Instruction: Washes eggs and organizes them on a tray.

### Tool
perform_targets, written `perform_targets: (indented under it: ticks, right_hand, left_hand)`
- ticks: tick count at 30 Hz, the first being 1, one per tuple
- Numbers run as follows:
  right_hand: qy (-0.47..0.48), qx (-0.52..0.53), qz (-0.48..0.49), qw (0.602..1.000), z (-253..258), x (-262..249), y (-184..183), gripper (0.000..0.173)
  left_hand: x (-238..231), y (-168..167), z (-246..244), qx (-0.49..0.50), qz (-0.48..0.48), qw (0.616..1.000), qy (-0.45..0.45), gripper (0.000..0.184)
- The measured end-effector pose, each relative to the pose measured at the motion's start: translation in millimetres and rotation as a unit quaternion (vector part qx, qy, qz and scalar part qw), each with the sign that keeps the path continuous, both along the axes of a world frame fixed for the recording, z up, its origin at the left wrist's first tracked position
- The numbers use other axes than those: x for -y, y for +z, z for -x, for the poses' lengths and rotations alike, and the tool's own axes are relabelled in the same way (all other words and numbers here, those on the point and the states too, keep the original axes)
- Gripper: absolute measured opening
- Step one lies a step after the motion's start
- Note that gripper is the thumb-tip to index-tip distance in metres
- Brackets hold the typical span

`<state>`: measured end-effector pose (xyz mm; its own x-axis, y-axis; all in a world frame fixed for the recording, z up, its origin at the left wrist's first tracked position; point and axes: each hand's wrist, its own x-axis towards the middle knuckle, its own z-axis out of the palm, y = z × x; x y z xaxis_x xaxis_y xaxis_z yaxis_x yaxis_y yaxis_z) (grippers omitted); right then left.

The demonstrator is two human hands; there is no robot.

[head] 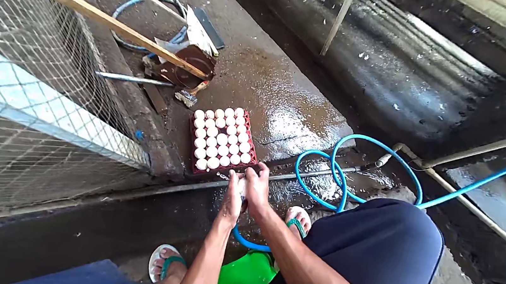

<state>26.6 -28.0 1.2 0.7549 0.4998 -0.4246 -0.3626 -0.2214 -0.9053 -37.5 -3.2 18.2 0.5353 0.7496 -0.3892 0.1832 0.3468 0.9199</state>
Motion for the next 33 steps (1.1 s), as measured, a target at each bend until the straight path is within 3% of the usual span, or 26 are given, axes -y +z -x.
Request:
perform_targets:
  ticks: [3,7,10,14,18,22,26,30,33]
  right_hand:
    - [0.028,0.057,-0.028,0.998,14,9,5,0.061]
    - [0.003,0.010,0.007,1.000,-4,-4,1,0.063]
    - [0.029,0.045,-0.015,0.998,11,8,6,0.062]
    - [0.008,-0.030,0.050,0.998,-18,-7,7,0.061]
    - [0.076,0.096,0.004,0.992,14,8,14,0.050]
    - [0.034,0.040,0.041,0.998,-6,-2,8,0.054]
    - [0.074,0.127,0.001,0.989,18,10,11,0.049]
    - [0.024,0.034,0.035,0.999,-1,0,9,0.049]
    - [0.042,0.134,-0.006,0.990,22,11,8,0.056]
  left_hand:
    - [1,0,3,0.017,-0.016,1.000,0.002,0.066]
    - [-1,2,-1,-0.019,0.017,1.000,-0.010,0.070]
    - [2,5,3,-0.010,0.006,1.000,0.009,0.061]
    - [0,0,-2,-0.053,0.029,0.998,-0.012,0.054]
    - [1,3,4,-0.008,0.037,0.998,0.041,0.043]
    - [1,-1,6,-0.032,0.067,0.997,0.021,0.045]
    - [2,2,14,0.022,0.065,0.997,0.033,0.044]
    - [-1,-1,7,-0.028,0.085,0.996,0.019,0.047]
    - [0,4,14,0.009,0.057,0.998,0.025,0.044]
